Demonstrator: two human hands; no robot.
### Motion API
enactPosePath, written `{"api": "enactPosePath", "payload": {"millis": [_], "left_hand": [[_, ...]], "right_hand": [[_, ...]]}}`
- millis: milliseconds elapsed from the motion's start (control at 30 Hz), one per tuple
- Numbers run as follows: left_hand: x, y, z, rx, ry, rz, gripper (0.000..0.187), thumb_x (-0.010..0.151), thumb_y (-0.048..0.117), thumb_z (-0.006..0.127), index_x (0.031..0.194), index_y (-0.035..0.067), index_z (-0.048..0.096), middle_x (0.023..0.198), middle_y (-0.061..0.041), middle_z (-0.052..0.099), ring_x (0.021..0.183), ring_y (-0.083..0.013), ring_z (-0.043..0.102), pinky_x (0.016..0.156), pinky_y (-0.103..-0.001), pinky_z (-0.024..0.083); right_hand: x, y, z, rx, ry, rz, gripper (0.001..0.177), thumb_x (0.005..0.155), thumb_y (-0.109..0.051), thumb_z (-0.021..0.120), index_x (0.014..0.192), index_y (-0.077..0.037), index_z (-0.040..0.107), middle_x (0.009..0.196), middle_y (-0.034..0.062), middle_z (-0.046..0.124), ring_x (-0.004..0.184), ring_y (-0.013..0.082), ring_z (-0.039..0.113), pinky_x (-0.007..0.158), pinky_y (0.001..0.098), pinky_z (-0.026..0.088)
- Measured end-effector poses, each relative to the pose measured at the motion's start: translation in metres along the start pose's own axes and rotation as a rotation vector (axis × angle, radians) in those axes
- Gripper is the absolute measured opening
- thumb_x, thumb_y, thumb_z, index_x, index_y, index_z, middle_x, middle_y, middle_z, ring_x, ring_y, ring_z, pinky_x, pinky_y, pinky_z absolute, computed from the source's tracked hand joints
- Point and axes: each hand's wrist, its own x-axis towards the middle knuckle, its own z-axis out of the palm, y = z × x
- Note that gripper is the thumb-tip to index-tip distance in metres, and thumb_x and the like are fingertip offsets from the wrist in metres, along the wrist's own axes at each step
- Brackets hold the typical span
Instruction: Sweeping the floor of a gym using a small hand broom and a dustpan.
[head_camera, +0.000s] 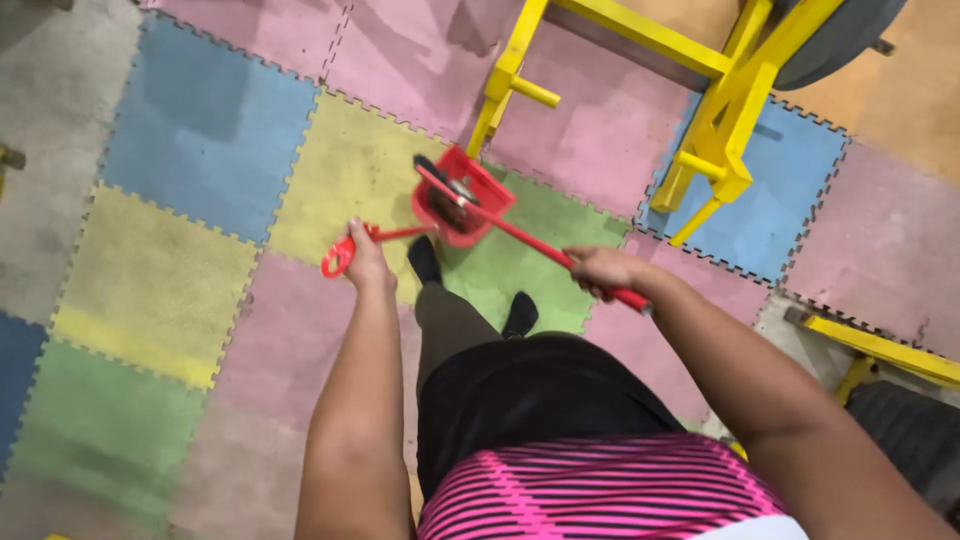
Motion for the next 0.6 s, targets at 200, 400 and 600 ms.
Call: {"api": "enactPosePath", "payload": {"millis": [200, 400, 600], "left_hand": [[0.073, 0.069, 0.061, 0.192, -0.044, 0.154, 0.029, 0.1, 0.033, 0.067, 0.113, 0.007, 0.063, 0.108, -0.004, 0.069, 0.097, -0.0146, 0.066, 0.088, -0.032, 0.054], [0.18, 0.118, 0.119, 0.295, -0.128, 0.138, 0.029, 0.101, 0.035, 0.065, 0.112, 0.008, 0.059, 0.104, -0.006, 0.07, 0.096, -0.0167, 0.066, 0.088, -0.035, 0.053], [0.223, 0.176, 0.171, 0.284, -0.498, 0.274, 0.028, 0.09, 0.005, 0.075, 0.111, 0.009, 0.056, 0.115, -0.005, 0.063, 0.103, -0.013, 0.063, 0.092, -0.031, 0.052]], "right_hand": [[0.05, -0.1, -0.022, 0.053, 0.007, -0.056, 0.059, 0.092, -0.025, 0.055, 0.15, -0.017, 0.048, 0.071, 0.0002, 0.049, 0.05, 0.0107, 0.046, 0.042, 0.0311, 0.04], [0.047, -0.22, -0.047, 0.206, 0.048, -0.029, 0.055, 0.092, -0.023, 0.05, 0.147, -0.026, 0.047, 0.07, -0.0012, 0.048, 0.049, 0.0106, 0.043, 0.042, 0.03, 0.039], [0.078, -0.284, -0.051, 0.404, 0.124, -0.086, 0.049, 0.093, -0.023, 0.053, 0.142, -0.022, 0.053, 0.07, -0.0018, 0.048, 0.049, 0.0085, 0.041, 0.042, 0.0277, 0.035]]}}
